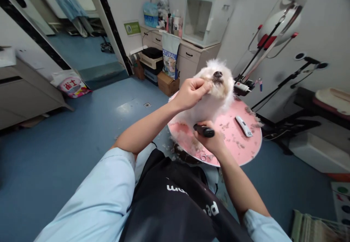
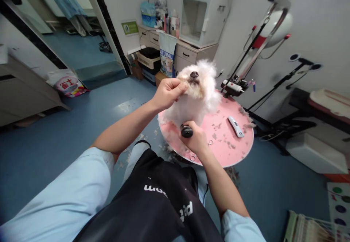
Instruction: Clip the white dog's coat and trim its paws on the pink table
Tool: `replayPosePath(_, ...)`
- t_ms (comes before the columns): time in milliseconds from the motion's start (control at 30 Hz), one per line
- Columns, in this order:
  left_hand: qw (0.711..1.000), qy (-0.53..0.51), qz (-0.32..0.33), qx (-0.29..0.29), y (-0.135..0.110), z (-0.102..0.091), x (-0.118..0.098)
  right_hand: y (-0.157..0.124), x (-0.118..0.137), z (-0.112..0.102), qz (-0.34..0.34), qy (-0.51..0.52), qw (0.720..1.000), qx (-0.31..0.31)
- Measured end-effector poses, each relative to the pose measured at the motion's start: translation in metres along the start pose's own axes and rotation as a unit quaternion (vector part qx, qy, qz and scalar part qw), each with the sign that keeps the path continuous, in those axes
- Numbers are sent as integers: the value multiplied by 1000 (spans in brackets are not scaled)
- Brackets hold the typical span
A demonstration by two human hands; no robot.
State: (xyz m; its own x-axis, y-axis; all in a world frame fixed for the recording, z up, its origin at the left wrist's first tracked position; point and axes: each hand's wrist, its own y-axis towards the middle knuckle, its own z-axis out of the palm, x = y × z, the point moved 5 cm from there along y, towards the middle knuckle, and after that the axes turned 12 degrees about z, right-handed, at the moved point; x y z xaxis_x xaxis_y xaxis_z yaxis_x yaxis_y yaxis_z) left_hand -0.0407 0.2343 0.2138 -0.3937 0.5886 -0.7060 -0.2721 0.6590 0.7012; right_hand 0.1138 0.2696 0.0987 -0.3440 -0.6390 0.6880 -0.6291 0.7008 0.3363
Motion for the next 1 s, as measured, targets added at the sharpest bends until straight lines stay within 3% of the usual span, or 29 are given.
replayPosePath(100, 1000, -4, 13, -3, 0, 1, 2, -1, 13, -23, -39, 77, 987, -133)
replayPosePath(167, 1000, -4, 23, -7, 1, 1, 2, 1, 16, -22, -44, 85, 982, -165)
replayPosePath(233, 1000, 1, 27, -11, 1, 2, 1, 1, 9, -3, -15, 64, 990, -129)
replayPosePath(367, 1000, 6, 29, -7, 0, 2, 0, -21, -13, 42, -2, 2, 1000, 18)
replayPosePath(433, 999, 5, 33, -3, -1, 3, -1, -33, -17, 41, -19, 19, 1000, 1)
replayPosePath(567, 999, -1, 49, -2, -1, 7, -3, -36, -13, 20, -44, 76, 986, -141)
replayPosePath(633, 998, -9, 61, -8, 0, 8, -3, -31, -13, 29, -50, 65, 989, -126)
replayPosePath(767, 998, -24, 63, -20, -5, 6, 2, -31, -30, 55, -14, 38, 999, -14)
replayPosePath(833, 998, -27, 55, -26, -9, 3, 5, -33, -30, 41, -12, 70, 997, -2)
replayPosePath(933, 998, -32, 44, -31, -14, 2, 7, -18, -8, -17, -75, 152, 985, -43)
replayPosePath(1000, 998, -34, 42, -41, -16, 3, 6, 5, 13, -53, -124, 148, 980, -48)
